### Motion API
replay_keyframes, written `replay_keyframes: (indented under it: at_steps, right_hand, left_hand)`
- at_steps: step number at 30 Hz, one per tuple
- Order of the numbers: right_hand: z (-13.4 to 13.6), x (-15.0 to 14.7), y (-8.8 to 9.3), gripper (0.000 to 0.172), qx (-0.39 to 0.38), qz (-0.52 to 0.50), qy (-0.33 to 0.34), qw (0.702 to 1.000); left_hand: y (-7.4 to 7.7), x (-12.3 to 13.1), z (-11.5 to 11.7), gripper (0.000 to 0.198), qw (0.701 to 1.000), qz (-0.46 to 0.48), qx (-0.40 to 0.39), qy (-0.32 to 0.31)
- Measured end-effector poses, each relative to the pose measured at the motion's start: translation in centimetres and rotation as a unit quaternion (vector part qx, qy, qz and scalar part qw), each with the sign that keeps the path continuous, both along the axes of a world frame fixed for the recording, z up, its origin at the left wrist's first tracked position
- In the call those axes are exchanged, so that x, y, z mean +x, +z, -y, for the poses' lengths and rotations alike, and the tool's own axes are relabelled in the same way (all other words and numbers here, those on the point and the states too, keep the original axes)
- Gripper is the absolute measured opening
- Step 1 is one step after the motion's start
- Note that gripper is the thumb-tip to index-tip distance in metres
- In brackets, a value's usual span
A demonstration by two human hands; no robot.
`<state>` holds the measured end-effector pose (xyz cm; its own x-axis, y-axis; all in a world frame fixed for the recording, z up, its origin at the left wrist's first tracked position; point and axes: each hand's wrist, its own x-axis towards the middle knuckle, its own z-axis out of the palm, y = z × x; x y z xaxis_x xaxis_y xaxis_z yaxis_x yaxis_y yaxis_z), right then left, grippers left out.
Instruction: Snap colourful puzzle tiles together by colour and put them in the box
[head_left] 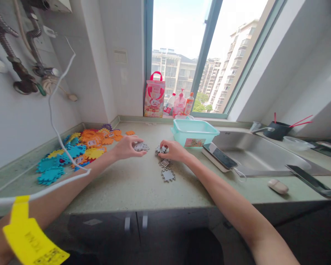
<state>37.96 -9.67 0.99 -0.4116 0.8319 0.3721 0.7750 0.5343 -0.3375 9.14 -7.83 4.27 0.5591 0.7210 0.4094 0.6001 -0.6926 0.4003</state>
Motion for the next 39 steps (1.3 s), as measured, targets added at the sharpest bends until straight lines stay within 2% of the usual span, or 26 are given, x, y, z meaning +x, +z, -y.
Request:
replay_keyframes:
  at_steps: [3,7,8,10,12,15,18,21,25,28,30,32,36,39]
  right_hand:
    - [0.0,0.3,0.1,0.032,0.016,-0.009,-0.001,1.0]
    - [-0.2,0.4,-0.2,0.031,0.019,-0.012,-0.017,1.0]
    - [-0.1,0.4,-0.3,0.03,0.016,-0.015,-0.019,1.0]
    - [0.0,0.5,-0.5,0.03,0.01,-0.022,-0.021,0.999]
    - [0.0,0.6,-0.6,0.03,0.004,-0.026,-0.019,0.999]
    - [-0.3,0.8,-0.8,0.031,0.007,-0.03,-0.013,0.999]
    - [-0.8,0.9,-1.2,0.03,0.016,-0.03,0.0,0.999]
    - [-1.0,1.1,-1.3,0.028,0.017,-0.034,0.01,0.999]
    - [-0.8,1.4,-1.1,0.032,0.001,-0.042,0.008,0.999]
    - [-0.4,1.5,-0.6,0.032,0.004,-0.04,0.008,0.999]
    - [-0.1,1.6,-0.2,0.03,0.036,-0.045,0.021,0.998]
    - [0.3,1.6,0.5,0.029,0.088,-0.058,0.039,0.994]
    - [1.5,2.1,2.5,0.029,0.201,-0.092,0.052,0.974]
    - [1.9,3.8,4.4,0.03,0.282,-0.128,-0.009,0.951]
  left_hand:
    - [2.5,3.7,-0.4,0.051,0.999,0.045,0.021,-0.019]
    - [6.1,11.9,-2.4,0.044,0.993,0.055,0.081,-0.067]
    - [6.7,14.2,-3.1,0.042,0.993,0.043,0.094,-0.062]
    - [7.7,18.4,-4.5,0.047,0.996,0.004,0.092,-0.008]
    - [8.2,21.9,-5.8,0.052,0.995,-0.045,0.073,0.054]
    - [8.3,25.6,-7.4,0.06,0.989,-0.122,0.034,0.078]
    - [8.1,27.4,-8.8,0.07,0.983,-0.169,0.009,0.075]
    - [8.0,27.8,-9.7,0.071,0.982,-0.175,0.016,0.064]
    - [8.3,26.1,-9.7,0.066,0.989,-0.13,0.031,0.065]
    - [8.5,22.2,-8.7,0.06,0.995,-0.052,0.069,0.056]
    - [8.2,18.1,-7.7,0.05,0.991,0.009,0.124,0.044]
    - [7.1,12.9,-6.4,0.039,0.982,0.03,0.185,0.03]
    - [3.1,1.5,-3.6,0.024,0.967,-0.01,0.251,0.041]
    - [-0.1,-5.0,-3.1,0.022,0.963,-0.03,0.248,0.098]
